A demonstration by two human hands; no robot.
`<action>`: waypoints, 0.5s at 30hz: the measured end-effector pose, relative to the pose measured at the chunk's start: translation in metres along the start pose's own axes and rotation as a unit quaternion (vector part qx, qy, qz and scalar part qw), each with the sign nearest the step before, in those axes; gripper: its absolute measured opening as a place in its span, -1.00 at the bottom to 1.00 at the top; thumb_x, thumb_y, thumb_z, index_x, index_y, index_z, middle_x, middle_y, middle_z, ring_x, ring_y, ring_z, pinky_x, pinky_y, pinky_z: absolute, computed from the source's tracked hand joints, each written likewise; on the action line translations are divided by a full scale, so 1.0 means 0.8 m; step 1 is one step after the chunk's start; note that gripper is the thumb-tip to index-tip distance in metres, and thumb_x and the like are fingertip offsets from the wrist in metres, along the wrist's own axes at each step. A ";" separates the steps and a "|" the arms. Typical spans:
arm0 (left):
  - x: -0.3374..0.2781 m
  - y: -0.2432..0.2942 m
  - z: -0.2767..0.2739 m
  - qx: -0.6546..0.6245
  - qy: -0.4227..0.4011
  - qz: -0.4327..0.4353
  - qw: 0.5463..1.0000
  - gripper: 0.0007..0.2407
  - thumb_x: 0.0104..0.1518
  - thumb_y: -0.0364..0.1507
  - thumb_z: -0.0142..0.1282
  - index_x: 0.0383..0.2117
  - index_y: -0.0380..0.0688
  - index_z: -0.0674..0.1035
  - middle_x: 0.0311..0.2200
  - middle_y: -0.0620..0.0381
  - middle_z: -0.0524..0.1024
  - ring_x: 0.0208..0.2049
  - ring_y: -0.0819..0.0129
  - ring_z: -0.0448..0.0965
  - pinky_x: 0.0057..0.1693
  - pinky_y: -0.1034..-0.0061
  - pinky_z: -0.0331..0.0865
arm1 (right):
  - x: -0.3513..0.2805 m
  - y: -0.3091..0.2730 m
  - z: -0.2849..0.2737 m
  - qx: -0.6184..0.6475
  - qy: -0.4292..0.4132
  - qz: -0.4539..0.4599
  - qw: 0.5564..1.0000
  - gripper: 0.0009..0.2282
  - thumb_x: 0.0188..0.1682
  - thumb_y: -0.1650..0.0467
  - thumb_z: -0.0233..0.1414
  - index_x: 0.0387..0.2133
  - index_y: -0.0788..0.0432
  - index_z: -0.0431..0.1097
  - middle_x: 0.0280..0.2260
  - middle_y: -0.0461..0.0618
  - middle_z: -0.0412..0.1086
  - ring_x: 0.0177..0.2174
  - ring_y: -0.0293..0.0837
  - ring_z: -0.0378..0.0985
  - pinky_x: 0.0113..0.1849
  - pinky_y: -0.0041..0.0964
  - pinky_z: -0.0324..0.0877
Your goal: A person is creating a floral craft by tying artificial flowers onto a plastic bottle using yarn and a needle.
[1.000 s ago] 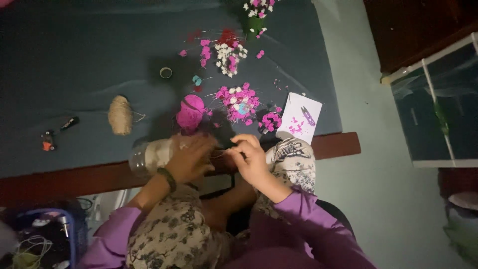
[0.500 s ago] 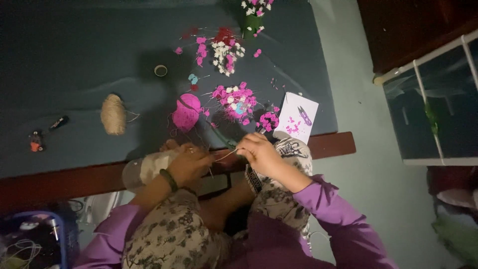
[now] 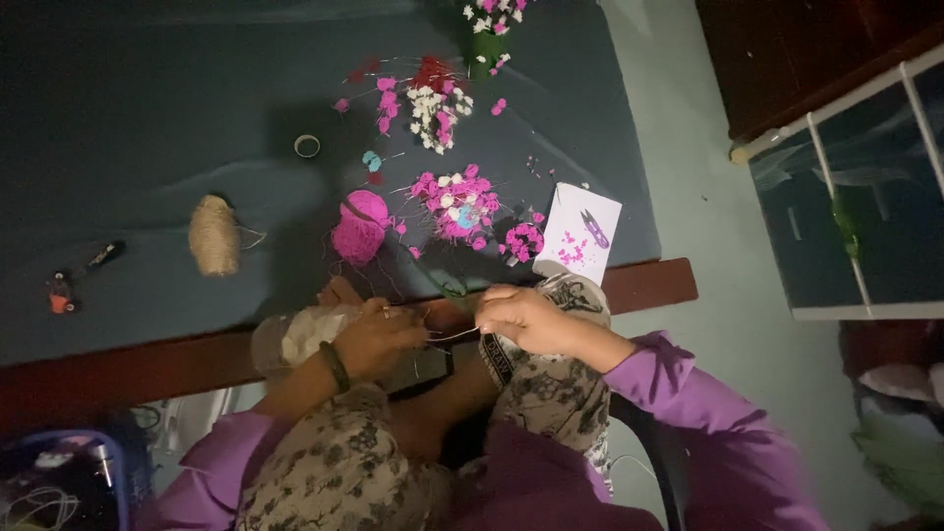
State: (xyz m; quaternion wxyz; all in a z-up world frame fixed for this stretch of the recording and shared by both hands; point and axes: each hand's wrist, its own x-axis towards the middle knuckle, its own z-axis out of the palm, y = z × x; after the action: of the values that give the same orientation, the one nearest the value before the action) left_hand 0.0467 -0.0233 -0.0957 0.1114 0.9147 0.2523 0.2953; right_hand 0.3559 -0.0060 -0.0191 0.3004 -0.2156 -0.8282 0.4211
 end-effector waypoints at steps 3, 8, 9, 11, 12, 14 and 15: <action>0.016 -0.003 -0.014 -0.027 0.003 0.041 0.999 -0.68 0.36 -0.38 -0.30 0.06 0.31 0.55 -0.41 0.31 0.51 -0.30 0.35 0.57 -0.06 0.35 0.27 | -0.002 0.001 -0.004 0.084 -0.013 0.049 0.995 -0.92 0.03 0.54 0.09 -0.41 0.23 0.54 -0.45 0.10 0.45 -0.39 0.19 0.50 -0.25 0.00 0.40; 0.022 -0.042 -0.002 -0.164 -0.023 0.156 0.974 -0.63 0.25 -0.39 -0.22 0.17 -0.06 0.50 -0.48 0.21 0.49 -0.41 0.28 0.56 -0.23 0.44 0.40 | -0.013 0.016 -0.007 0.147 -0.057 0.081 0.984 -0.96 -0.01 0.54 0.16 -0.39 0.22 0.58 -0.44 0.06 0.47 -0.43 0.05 0.51 -0.28 -0.07 0.41; 0.014 -0.057 0.013 -0.209 -0.053 0.188 0.958 -0.58 0.23 -0.36 -0.21 0.21 -0.24 0.39 -0.48 0.15 0.45 -0.45 0.25 0.53 -0.27 0.40 0.39 | -0.017 0.020 -0.004 0.136 -0.060 0.109 0.983 -0.96 0.00 0.52 0.15 -0.39 0.23 0.57 -0.44 0.08 0.47 -0.42 0.05 0.51 -0.28 -0.03 0.39; -0.002 -0.058 0.029 -0.251 -0.081 0.221 0.939 -0.50 0.20 -0.34 -0.20 0.26 -0.41 0.28 -0.47 0.09 0.42 -0.48 0.23 0.50 -0.32 0.35 0.39 | -0.013 0.027 0.007 0.121 -0.063 0.137 0.981 -0.96 0.01 0.50 0.15 -0.39 0.24 0.55 -0.44 0.11 0.48 -0.41 0.06 0.51 -0.29 0.00 0.38; -0.011 -0.044 0.032 -0.147 -0.157 0.050 0.975 -0.63 0.14 -0.37 -0.08 0.10 -0.15 0.42 -0.34 0.09 0.49 -0.33 0.13 0.52 -0.16 0.26 0.38 | -0.005 0.031 0.015 -0.135 -0.084 0.096 0.983 -0.96 -0.05 0.44 0.16 -0.41 0.16 0.54 -0.43 0.06 0.46 -0.39 0.05 0.47 -0.25 0.01 0.31; -0.043 -0.067 0.071 -0.039 -0.228 -0.120 0.965 -0.73 0.08 -0.39 0.04 -0.06 0.11 0.55 -0.22 0.08 0.56 -0.18 0.03 0.54 -0.01 0.17 0.37 | 0.006 0.028 0.050 -0.382 -0.097 0.053 0.918 -0.95 -0.10 0.38 0.18 -0.44 0.09 0.54 -0.41 0.01 0.45 -0.36 0.04 0.44 -0.22 0.01 0.23; -0.066 -0.106 0.105 -0.112 -0.217 0.006 0.970 -0.50 -0.05 -0.09 0.13 0.01 -0.05 0.48 -0.24 -0.01 0.52 -0.28 0.01 0.56 -0.12 0.20 0.43 | 0.012 0.022 0.076 -0.379 -0.051 0.059 0.922 -0.79 -0.17 0.35 0.22 -0.26 0.08 0.50 -0.35 0.06 0.49 -0.28 0.06 0.50 -0.19 0.01 0.23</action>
State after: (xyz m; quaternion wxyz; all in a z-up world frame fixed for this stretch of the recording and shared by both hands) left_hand 0.0267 0.0167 -0.2187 0.2631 0.9402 0.1824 0.1167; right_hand 0.3097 -0.0250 -0.0587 0.1282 -0.3406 -0.9258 0.1027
